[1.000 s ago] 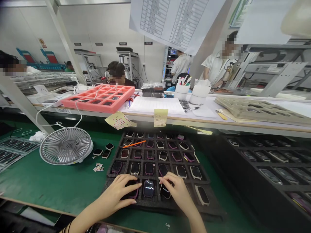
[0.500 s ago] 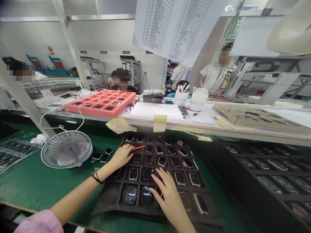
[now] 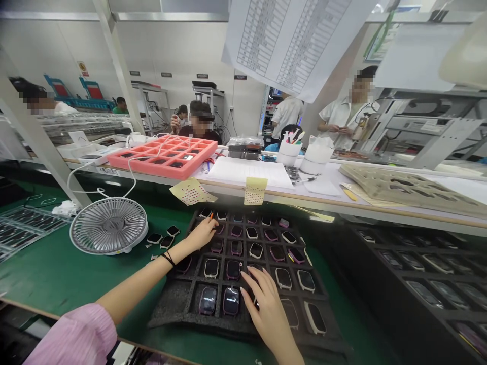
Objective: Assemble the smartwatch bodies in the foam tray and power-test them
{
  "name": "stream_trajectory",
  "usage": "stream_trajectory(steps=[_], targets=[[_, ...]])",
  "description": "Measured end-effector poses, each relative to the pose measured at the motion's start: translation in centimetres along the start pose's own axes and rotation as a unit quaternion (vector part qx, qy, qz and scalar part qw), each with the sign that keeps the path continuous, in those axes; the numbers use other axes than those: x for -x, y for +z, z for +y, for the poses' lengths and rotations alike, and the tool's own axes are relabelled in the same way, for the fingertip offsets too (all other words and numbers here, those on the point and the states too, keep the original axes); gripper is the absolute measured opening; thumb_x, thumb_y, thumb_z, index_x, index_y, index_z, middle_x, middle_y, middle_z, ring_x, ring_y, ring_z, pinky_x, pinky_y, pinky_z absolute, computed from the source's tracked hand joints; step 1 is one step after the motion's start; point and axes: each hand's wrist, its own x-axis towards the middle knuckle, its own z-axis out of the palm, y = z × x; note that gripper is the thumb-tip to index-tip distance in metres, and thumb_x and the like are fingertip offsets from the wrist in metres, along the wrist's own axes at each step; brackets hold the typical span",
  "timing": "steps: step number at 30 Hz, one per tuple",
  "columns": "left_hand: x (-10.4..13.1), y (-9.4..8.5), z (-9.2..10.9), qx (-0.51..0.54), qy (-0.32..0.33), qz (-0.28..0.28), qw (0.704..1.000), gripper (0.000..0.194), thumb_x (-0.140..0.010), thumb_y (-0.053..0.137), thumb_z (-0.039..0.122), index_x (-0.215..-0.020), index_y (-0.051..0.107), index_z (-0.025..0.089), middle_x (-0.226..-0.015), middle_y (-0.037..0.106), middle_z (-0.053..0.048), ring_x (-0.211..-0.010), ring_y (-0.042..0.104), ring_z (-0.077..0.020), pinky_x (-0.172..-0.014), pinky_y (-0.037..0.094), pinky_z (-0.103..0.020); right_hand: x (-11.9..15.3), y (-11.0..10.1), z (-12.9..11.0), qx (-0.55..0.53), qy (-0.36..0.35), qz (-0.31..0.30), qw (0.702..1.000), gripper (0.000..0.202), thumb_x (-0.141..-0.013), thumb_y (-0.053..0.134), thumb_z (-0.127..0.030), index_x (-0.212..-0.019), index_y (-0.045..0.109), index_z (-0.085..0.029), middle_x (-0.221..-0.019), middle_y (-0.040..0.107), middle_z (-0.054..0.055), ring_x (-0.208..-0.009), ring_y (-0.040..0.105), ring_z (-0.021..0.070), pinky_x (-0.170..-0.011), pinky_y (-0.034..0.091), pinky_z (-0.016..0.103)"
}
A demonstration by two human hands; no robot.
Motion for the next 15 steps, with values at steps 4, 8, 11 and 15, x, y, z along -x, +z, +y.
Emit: stream_trajectory(steps=[4, 8, 11, 15], targets=[[-0.4, 0.4, 0.0, 0.007, -0.066, 0.031, 0.997, 0.040, -0.076, 0.041, -0.006, -0.114, 0.051, 0.004, -0.111, 0.047, -0.021, -0.110, 0.048, -0.0279, -0.095, 0.040, -0.040, -0.6, 0.1, -1.0, 0.015, -0.010, 0.043, 0.999, 0.034, -0.094, 0.046, -0.031, -0.127, 0.053, -0.029, -0.125, 0.055, 0.004, -0.124, 0.045, 0.0274, -0.094, 0.049, 0.045], [-0.2, -0.3, -0.6, 0.036, -0.109, 0.021, 0.993, 0.038, -0.077, 0.045, -0.003, -0.113, 0.051, 0.004, -0.107, 0.053, -0.021, -0.100, 0.057, -0.0275, -0.088, 0.044, -0.039, -2.4, 0.7, -3.7, -0.010, -0.046, 0.062, 0.997, 0.030, -0.093, 0.047, -0.024, -0.122, 0.054, -0.026, -0.118, 0.058, 0.005, -0.118, 0.050, 0.0243, -0.094, 0.049, 0.044], [0.1, -1.2, -1.4, 0.071, -0.125, 0.003, 0.990, 0.039, -0.075, 0.049, -0.002, -0.113, 0.050, 0.008, -0.095, 0.061, -0.014, -0.089, 0.062, -0.0228, -0.081, 0.047, -0.033, -4.1, 1.4, -6.1, -0.042, -0.093, 0.048, 0.994, 0.028, -0.092, 0.046, -0.019, -0.119, 0.054, -0.023, -0.114, 0.059, 0.006, -0.114, 0.052, 0.0223, -0.098, 0.045, 0.045], [0.7, -2.1, -2.6, 0.120, -0.129, -0.007, 0.984, 0.046, -0.071, 0.056, -0.001, -0.115, 0.050, 0.009, -0.088, 0.066, -0.008, -0.083, 0.064, -0.0180, -0.069, 0.049, -0.023, -5.6, 2.4, -8.3, -0.075, -0.117, 0.012, 0.990, 0.026, -0.092, 0.046, -0.017, -0.116, 0.054, -0.021, -0.109, 0.060, 0.007, -0.109, 0.054, 0.0208, -0.100, 0.042, 0.046]])
